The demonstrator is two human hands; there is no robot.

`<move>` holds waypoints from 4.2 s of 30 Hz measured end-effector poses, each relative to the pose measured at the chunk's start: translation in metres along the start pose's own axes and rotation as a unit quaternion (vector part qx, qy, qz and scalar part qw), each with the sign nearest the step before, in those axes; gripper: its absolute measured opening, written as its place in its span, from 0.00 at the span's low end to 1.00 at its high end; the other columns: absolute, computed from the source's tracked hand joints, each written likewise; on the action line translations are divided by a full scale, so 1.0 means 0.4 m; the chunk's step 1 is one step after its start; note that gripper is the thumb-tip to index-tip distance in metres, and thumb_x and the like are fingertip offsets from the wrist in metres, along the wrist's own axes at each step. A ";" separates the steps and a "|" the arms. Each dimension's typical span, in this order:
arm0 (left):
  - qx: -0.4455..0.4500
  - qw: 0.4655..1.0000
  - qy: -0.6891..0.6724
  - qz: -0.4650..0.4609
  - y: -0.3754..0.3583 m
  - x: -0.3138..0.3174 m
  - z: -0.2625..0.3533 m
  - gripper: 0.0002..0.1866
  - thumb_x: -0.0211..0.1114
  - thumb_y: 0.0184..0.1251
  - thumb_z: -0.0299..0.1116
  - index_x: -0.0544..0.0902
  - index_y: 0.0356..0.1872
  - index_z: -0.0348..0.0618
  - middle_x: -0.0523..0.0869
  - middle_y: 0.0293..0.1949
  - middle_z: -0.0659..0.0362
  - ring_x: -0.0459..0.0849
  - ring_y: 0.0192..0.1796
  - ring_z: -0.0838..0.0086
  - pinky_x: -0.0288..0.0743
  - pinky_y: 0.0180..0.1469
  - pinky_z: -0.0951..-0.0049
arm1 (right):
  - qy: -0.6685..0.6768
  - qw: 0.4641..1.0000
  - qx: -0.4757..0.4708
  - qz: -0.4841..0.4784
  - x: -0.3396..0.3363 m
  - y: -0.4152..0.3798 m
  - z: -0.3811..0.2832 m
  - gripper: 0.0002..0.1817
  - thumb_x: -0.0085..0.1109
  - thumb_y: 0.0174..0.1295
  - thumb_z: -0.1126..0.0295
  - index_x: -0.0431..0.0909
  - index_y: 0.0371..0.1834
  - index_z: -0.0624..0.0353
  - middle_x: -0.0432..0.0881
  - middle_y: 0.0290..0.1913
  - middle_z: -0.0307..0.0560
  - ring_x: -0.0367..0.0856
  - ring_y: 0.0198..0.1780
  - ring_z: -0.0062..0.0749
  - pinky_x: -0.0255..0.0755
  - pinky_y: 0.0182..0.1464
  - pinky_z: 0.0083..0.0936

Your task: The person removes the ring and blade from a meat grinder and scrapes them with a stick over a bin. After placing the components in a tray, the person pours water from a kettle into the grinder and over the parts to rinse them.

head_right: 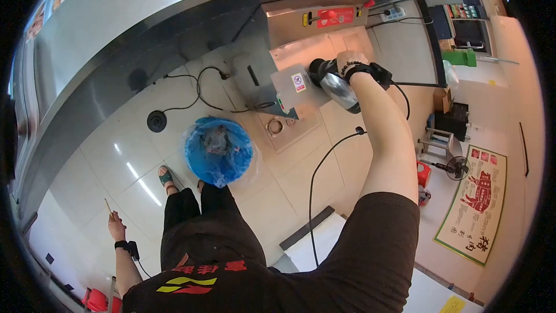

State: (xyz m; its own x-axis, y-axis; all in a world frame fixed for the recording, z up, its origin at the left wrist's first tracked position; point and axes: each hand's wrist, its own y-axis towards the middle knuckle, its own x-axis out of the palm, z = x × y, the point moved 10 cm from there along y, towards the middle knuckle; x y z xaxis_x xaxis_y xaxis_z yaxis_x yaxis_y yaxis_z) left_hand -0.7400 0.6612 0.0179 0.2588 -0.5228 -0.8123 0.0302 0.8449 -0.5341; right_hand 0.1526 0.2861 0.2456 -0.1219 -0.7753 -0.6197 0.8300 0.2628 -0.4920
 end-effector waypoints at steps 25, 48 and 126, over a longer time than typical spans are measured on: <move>0.301 0.840 -0.264 -0.366 -0.269 0.262 1.146 0.24 0.48 0.74 0.50 0.77 0.53 0.40 0.82 0.40 0.56 0.80 0.26 0.76 0.75 0.30 0.78 | 0.298 0.930 0.212 -0.036 0.291 -0.316 0.211 0.20 0.63 0.49 0.66 0.80 0.48 0.56 0.82 0.49 0.53 0.80 0.53 0.46 0.74 0.54 0.36; 0.349 0.803 -0.254 -0.411 -0.952 0.263 1.735 0.19 0.48 0.75 0.46 0.78 0.51 0.44 0.79 0.49 0.59 0.85 0.36 0.75 0.69 0.31 0.81 | 0.360 0.921 -0.014 0.149 0.234 -0.199 0.274 0.12 0.60 0.46 0.68 0.81 0.35 0.60 0.84 0.38 0.59 0.83 0.41 0.51 0.77 0.45 0.39; 0.068 0.991 -0.093 0.066 -0.578 -0.049 0.617 0.22 0.43 0.75 0.49 0.79 0.50 0.43 0.79 0.42 0.52 0.79 0.44 0.57 0.72 0.47 0.61 | -0.137 0.964 -0.218 0.069 -0.065 -0.053 -0.067 0.15 0.60 0.48 0.70 0.85 0.39 0.60 0.83 0.45 0.58 0.81 0.51 0.46 0.74 0.54 0.36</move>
State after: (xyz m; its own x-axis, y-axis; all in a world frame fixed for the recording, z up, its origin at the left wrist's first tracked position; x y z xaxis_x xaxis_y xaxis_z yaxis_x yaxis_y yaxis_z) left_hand -0.5137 0.5041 0.2152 0.4415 -0.3880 -0.8090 0.1118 0.9184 -0.3795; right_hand 0.1234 0.3163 0.2558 0.1724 -0.8224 -0.5421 0.5127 0.5449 -0.6635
